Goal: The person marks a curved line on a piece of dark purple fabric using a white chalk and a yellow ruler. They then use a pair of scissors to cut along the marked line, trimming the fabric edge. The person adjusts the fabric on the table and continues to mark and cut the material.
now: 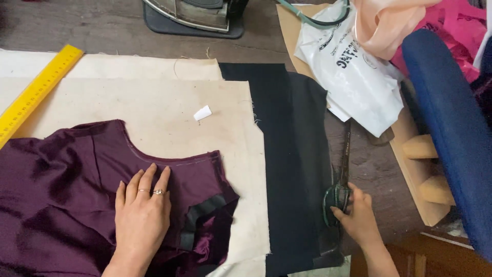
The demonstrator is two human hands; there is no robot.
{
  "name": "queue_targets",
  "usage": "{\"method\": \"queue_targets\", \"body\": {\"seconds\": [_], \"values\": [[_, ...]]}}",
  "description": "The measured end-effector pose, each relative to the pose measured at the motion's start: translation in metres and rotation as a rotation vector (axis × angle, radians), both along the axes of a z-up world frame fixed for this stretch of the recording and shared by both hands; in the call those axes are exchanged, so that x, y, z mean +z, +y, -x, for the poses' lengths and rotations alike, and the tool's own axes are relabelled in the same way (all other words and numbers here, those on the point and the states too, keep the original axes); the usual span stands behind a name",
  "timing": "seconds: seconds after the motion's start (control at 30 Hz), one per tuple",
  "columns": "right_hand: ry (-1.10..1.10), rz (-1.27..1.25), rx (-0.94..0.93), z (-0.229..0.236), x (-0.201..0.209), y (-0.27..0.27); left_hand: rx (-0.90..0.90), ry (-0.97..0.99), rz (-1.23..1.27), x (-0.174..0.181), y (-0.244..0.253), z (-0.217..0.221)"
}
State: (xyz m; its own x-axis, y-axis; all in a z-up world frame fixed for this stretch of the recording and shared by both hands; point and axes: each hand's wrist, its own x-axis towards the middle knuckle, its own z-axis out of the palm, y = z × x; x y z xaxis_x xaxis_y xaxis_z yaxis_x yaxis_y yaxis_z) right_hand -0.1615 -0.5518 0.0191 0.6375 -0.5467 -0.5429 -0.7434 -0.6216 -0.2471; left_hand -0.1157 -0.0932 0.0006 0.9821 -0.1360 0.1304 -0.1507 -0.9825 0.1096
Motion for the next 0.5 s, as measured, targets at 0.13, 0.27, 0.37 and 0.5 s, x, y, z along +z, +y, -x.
{"method": "queue_targets", "body": {"seconds": [0.13, 0.27, 0.37, 0.5], "values": [[0.031, 0.073, -0.033, -0.002, 0.002, -0.001, -0.001, -0.010, -0.010, -0.004, 0.000, 0.000], [-0.008, -0.022, -0.219, -0.009, 0.029, 0.028, 0.009, -0.011, 0.013, -0.001, 0.000, 0.000], [-0.118, 0.007, -0.279, 0.016, 0.007, 0.010, 0.011, -0.028, 0.024, -0.001, 0.000, -0.001], [-0.306, -0.048, -0.406, 0.049, -0.018, -0.012, 0.005, -0.043, 0.063, 0.000, 0.000, -0.002]]}}
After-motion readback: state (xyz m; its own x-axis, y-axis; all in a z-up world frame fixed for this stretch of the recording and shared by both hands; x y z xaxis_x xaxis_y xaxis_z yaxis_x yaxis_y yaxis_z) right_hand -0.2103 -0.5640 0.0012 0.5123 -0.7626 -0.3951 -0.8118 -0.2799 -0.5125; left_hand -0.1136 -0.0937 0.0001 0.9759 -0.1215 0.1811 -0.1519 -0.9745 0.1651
